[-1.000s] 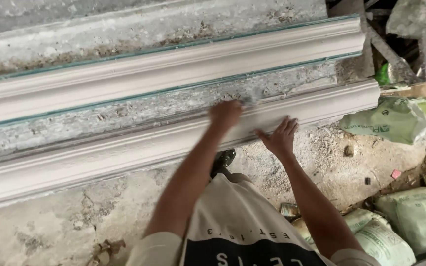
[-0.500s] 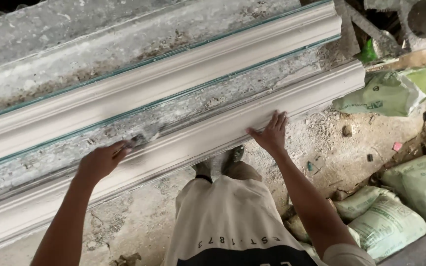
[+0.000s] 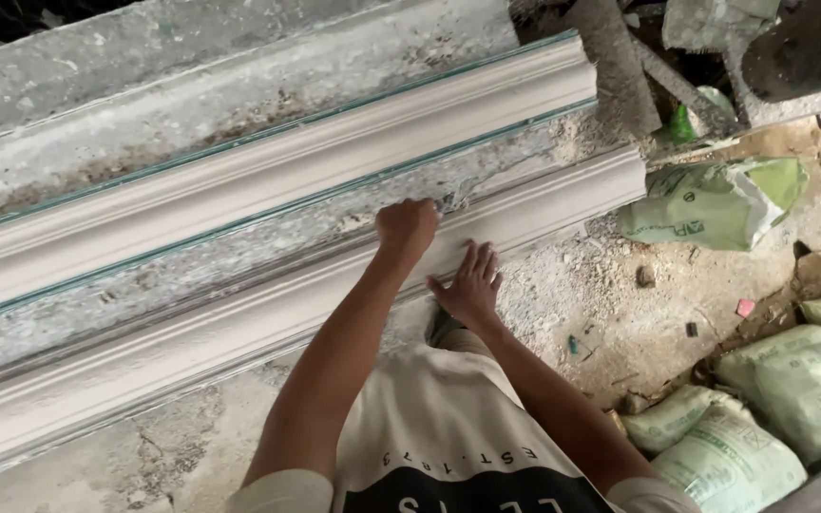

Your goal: Finishing and cleaning architectural plaster moulding using a putty knife to remove excess material.

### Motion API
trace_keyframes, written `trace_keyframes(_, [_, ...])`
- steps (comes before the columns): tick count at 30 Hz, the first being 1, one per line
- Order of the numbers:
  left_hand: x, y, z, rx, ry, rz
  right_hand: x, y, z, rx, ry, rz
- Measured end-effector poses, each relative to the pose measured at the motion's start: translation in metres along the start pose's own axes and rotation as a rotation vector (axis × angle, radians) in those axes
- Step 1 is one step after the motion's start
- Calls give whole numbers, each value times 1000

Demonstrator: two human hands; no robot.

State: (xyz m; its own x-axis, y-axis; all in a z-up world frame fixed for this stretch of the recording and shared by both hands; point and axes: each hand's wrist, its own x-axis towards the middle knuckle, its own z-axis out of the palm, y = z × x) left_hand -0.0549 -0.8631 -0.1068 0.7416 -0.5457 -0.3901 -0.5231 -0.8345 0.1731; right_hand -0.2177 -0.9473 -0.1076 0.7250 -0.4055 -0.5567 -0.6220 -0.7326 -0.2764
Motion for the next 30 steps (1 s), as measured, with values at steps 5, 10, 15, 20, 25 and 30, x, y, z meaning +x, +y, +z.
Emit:
trace_keyframes(5, [6, -40, -11, -51, -112, 50, 42, 81, -38, 9, -2, -37])
trace_keyframes(10, [-89, -136, -66, -95, -316, -117, 103, 186, -89, -86, 108, 17])
trace_keyframes(15, [-87, -106, -35, -135, -131, -204, 141, 222, -72, -21, 146, -47])
trace_keyframes(20, [-7, 12, 21, -43, -1, -173, 141, 222, -73, 37, 151, -45])
trace_keyframes(25, [-52, -50, -29, -122, -195, -155, 122, 207, -91, 100, 135, -11])
trace_keyframes(30, [-144, -156, -61, 48, -267, -250, 126, 210, -83, 68, 183, -26])
